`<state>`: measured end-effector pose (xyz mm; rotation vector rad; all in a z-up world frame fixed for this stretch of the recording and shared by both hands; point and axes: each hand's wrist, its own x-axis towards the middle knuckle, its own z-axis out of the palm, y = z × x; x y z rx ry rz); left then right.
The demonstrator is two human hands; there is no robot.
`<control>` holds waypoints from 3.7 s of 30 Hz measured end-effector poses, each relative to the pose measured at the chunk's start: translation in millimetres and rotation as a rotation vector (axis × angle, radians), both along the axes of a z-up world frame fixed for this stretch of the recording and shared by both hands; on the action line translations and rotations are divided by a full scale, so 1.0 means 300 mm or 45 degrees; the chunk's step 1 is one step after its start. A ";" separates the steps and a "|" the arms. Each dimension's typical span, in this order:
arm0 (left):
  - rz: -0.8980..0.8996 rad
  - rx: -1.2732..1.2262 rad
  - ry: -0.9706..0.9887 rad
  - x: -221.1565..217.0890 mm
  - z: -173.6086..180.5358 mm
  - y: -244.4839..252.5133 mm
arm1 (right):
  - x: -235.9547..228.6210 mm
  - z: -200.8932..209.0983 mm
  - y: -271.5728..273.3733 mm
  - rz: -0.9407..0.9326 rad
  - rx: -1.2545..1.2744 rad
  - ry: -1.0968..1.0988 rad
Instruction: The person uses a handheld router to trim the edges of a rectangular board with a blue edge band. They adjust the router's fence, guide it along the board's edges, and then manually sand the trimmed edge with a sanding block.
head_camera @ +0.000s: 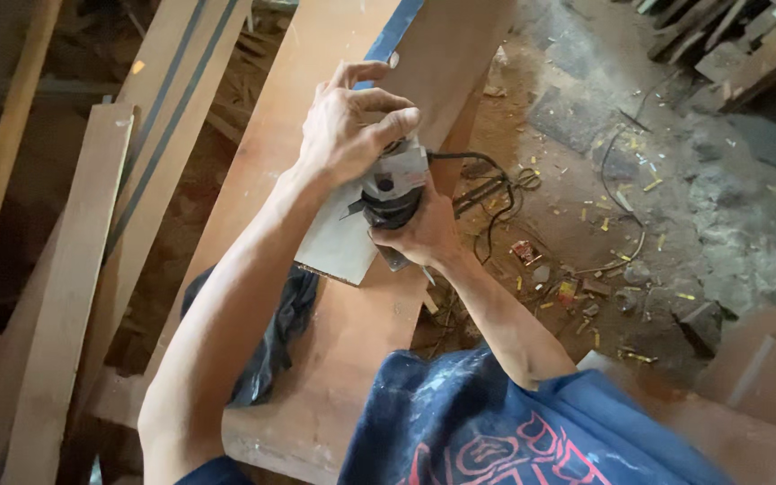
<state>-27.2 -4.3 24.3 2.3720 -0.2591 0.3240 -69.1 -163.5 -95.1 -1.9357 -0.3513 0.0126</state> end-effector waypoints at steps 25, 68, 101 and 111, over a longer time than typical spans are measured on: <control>0.324 0.486 0.329 0.200 -0.059 0.086 | 0.038 -0.082 -0.237 0.495 0.531 0.177; 0.307 -0.509 -0.561 -0.409 -0.569 0.095 | -0.262 0.300 0.092 -0.170 0.307 -0.714; 0.068 -1.105 -0.169 -0.383 -0.771 0.112 | -0.315 0.323 0.430 -0.882 0.067 -0.861; 0.133 -1.370 0.041 -0.343 -0.879 0.118 | -0.286 0.327 0.471 -1.106 -0.092 -1.000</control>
